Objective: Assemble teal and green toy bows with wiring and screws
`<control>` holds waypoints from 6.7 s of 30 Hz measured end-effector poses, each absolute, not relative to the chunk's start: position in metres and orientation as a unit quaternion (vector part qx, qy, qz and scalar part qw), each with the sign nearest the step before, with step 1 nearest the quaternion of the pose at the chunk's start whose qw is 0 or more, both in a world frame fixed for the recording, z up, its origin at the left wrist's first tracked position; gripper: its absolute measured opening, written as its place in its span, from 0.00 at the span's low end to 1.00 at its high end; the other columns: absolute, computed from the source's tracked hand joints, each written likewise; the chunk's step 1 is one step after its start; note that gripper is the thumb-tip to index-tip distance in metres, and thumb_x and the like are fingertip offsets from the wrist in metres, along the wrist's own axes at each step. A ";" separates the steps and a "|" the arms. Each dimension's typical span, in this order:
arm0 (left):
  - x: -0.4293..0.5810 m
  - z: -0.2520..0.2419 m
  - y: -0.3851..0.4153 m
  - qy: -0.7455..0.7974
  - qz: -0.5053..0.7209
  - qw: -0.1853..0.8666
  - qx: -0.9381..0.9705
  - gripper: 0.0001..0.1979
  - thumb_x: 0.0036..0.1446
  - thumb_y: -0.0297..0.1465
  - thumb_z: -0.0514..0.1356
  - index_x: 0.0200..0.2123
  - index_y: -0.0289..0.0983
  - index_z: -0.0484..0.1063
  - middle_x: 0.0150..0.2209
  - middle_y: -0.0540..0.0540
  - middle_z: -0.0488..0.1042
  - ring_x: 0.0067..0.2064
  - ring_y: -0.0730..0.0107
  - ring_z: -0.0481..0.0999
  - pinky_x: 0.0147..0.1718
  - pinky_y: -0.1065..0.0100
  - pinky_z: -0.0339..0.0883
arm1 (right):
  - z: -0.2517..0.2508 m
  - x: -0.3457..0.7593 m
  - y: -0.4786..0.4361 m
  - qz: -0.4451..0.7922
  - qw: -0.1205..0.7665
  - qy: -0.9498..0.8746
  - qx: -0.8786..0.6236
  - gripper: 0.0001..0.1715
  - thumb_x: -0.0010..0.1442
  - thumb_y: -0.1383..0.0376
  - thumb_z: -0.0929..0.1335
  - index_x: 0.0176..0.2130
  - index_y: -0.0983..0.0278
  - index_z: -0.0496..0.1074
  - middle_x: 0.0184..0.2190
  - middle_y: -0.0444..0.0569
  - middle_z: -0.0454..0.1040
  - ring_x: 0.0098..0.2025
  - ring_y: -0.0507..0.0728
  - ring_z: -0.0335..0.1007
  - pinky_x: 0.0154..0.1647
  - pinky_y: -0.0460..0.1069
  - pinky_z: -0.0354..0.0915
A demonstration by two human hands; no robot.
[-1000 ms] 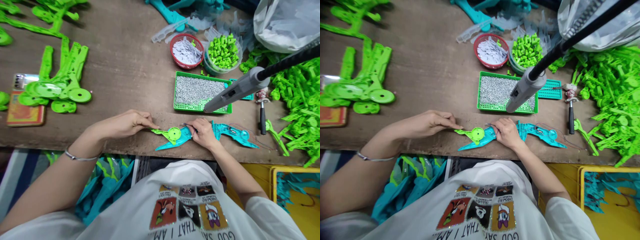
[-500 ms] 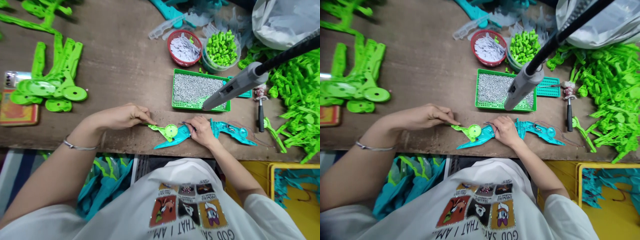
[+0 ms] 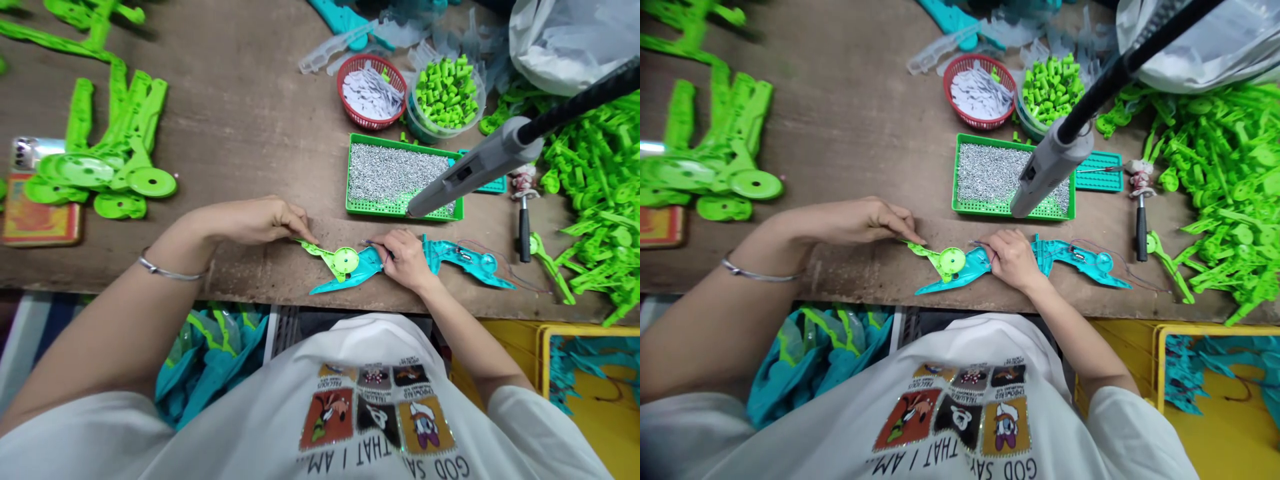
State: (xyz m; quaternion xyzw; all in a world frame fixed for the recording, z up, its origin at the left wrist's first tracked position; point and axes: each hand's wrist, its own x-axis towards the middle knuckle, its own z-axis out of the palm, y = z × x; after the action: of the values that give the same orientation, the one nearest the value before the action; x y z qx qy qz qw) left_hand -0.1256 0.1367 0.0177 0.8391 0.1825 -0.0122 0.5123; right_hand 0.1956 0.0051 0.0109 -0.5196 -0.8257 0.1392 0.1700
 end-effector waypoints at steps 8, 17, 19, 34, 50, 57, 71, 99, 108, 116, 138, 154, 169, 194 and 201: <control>-0.127 0.012 0.136 0.196 -0.009 0.459 0.867 0.20 0.69 0.35 0.50 0.48 0.45 0.84 0.43 0.44 0.83 0.41 0.64 0.78 0.43 0.70 0.70 | 0.010 0.196 0.005 0.149 0.179 -0.822 -0.519 0.13 0.73 0.64 0.64 0.47 0.61 0.79 0.36 0.50 0.80 0.40 0.58 0.74 0.44 0.54 0.63; -0.106 0.024 0.030 0.331 0.128 0.250 0.901 0.46 0.61 0.55 0.60 0.74 0.40 0.53 0.69 0.32 0.64 0.71 0.39 0.60 0.70 0.35 0.41 | 0.009 0.195 0.004 0.147 0.176 -0.822 -0.521 0.14 0.73 0.64 0.64 0.47 0.61 0.79 0.37 0.50 0.81 0.41 0.59 0.74 0.46 0.55 0.64; -0.099 0.014 0.010 0.347 0.140 0.242 0.895 0.55 0.58 0.58 0.62 0.76 0.38 0.43 0.69 0.30 0.64 0.71 0.38 0.61 0.71 0.33 0.35 | 0.009 0.195 0.004 0.145 0.175 -0.822 -0.523 0.14 0.73 0.63 0.64 0.47 0.61 0.79 0.36 0.50 0.81 0.40 0.59 0.74 0.46 0.55 0.64; -0.080 0.023 -0.011 0.478 0.255 0.199 0.816 0.29 0.71 0.40 0.55 0.71 0.40 0.56 0.65 0.34 0.69 0.66 0.50 0.66 0.64 0.46 0.56 | 0.076 0.165 0.042 0.355 0.145 -0.797 -0.466 0.09 0.66 0.69 0.69 0.41 0.63 0.82 0.35 0.45 0.82 0.34 0.52 0.73 0.37 0.47 0.62; -0.063 -0.001 -0.022 0.588 0.397 0.235 0.665 0.07 0.68 0.35 0.61 0.38 0.38 0.76 0.37 0.47 0.81 0.42 0.63 0.77 0.48 0.59 0.61 | 0.051 0.123 0.057 0.572 0.159 -0.674 -0.440 0.17 0.59 0.58 0.73 0.43 0.68 0.79 0.27 0.42 0.72 0.27 0.48 0.59 0.29 0.45 0.56; -0.072 0.000 -0.026 0.597 0.401 0.314 0.619 0.17 0.66 0.36 0.63 0.56 0.39 0.73 0.41 0.46 0.80 0.39 0.67 0.78 0.44 0.64 0.70 | 0.050 0.121 0.066 0.489 0.144 -0.682 -0.524 0.11 0.61 0.62 0.71 0.36 0.68 0.80 0.24 0.41 0.71 0.28 0.48 0.58 0.32 0.45 0.54; -0.069 -0.026 -0.026 0.582 0.462 0.548 0.383 0.25 0.66 0.40 0.61 0.61 0.39 0.60 0.42 0.47 0.78 0.38 0.66 0.85 0.39 0.62 0.84 | 0.036 0.102 0.067 0.511 0.073 -0.662 -0.544 0.13 0.63 0.60 0.70 0.36 0.69 0.78 0.24 0.41 0.70 0.27 0.48 0.60 0.29 0.45 0.52; -0.045 -0.018 -0.012 0.465 0.566 0.651 0.196 0.26 0.52 0.36 0.73 0.50 0.39 0.65 0.47 0.45 0.78 0.47 0.66 0.82 0.48 0.61 0.80 | 0.036 0.101 0.065 0.485 0.108 -0.685 -0.532 0.09 0.60 0.66 0.71 0.38 0.68 0.81 0.27 0.44 0.77 0.29 0.49 0.65 0.32 0.44 0.56; -0.041 -0.018 -0.006 0.491 0.564 0.645 0.154 0.29 0.45 0.36 0.76 0.46 0.37 0.67 0.39 0.50 0.77 0.37 0.73 0.80 0.38 0.68 0.81 | 0.040 0.108 0.056 0.481 0.150 -0.705 -0.500 0.11 0.60 0.71 0.69 0.44 0.68 0.77 0.32 0.45 0.79 0.32 0.50 0.70 0.35 0.45 0.61; -0.043 -0.021 -0.008 0.480 0.553 0.655 0.188 0.25 0.50 0.36 0.74 0.46 0.39 0.66 0.43 0.48 0.78 0.42 0.72 0.81 0.43 0.69 0.79 | 0.040 0.112 0.050 0.397 0.174 -0.766 -0.475 0.08 0.64 0.71 0.69 0.42 0.68 0.79 0.36 0.50 0.80 0.38 0.53 0.73 0.43 0.47 0.64; -0.042 -0.029 -0.011 0.466 0.551 0.650 0.238 0.25 0.52 0.36 0.73 0.49 0.38 0.68 0.46 0.42 0.81 0.47 0.63 0.83 0.50 0.60 0.79 | 0.036 0.101 0.005 0.151 0.031 -0.881 -0.446 0.20 0.72 0.69 0.61 0.57 0.67 0.74 0.45 0.60 0.75 0.46 0.61 0.69 0.46 0.55 0.67; -0.041 -0.025 -0.013 0.478 0.543 0.645 0.245 0.29 0.50 0.33 0.73 0.52 0.40 0.64 0.46 0.45 0.79 0.47 0.64 0.84 0.54 0.58 0.76 | 0.031 0.122 0.001 0.193 0.109 -0.873 -0.434 0.17 0.70 0.71 0.61 0.49 0.65 0.77 0.41 0.55 0.75 0.43 0.61 0.66 0.46 0.55 0.66; -0.037 -0.032 -0.010 0.500 0.549 0.618 0.258 0.25 0.53 0.33 0.72 0.49 0.39 0.64 0.42 0.49 0.77 0.41 0.70 0.83 0.44 0.67 0.79 | 0.031 0.136 -0.002 0.180 0.138 -0.855 -0.466 0.13 0.65 0.74 0.63 0.42 0.64 0.74 0.37 0.52 0.70 0.41 0.60 0.65 0.44 0.53 0.64; -0.079 0.005 -0.036 0.609 0.443 0.169 0.636 0.34 0.60 0.27 0.65 0.68 0.41 0.61 0.56 0.37 0.75 0.58 0.53 0.76 0.58 0.49 0.71 | 0.039 0.136 0.004 0.148 0.000 -0.868 -0.474 0.15 0.67 0.71 0.63 0.45 0.65 0.79 0.37 0.53 0.69 0.39 0.58 0.63 0.40 0.51 0.59; -0.037 -0.001 -0.056 0.484 0.312 0.145 0.804 0.36 0.67 0.32 0.60 0.73 0.30 0.51 0.60 0.30 0.74 0.62 0.51 0.74 0.65 0.49 0.63 | 0.042 0.134 0.005 0.142 -0.012 -0.871 -0.471 0.14 0.68 0.71 0.62 0.41 0.65 0.76 0.39 0.54 0.69 0.39 0.59 0.63 0.39 0.52 0.58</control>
State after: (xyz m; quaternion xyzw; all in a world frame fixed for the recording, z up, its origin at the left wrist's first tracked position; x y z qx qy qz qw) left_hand -0.0372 -0.0560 -0.0010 0.8045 0.4839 0.3124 0.1452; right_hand 0.1344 0.0053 0.0417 -0.4706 -0.8708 0.1418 -0.0116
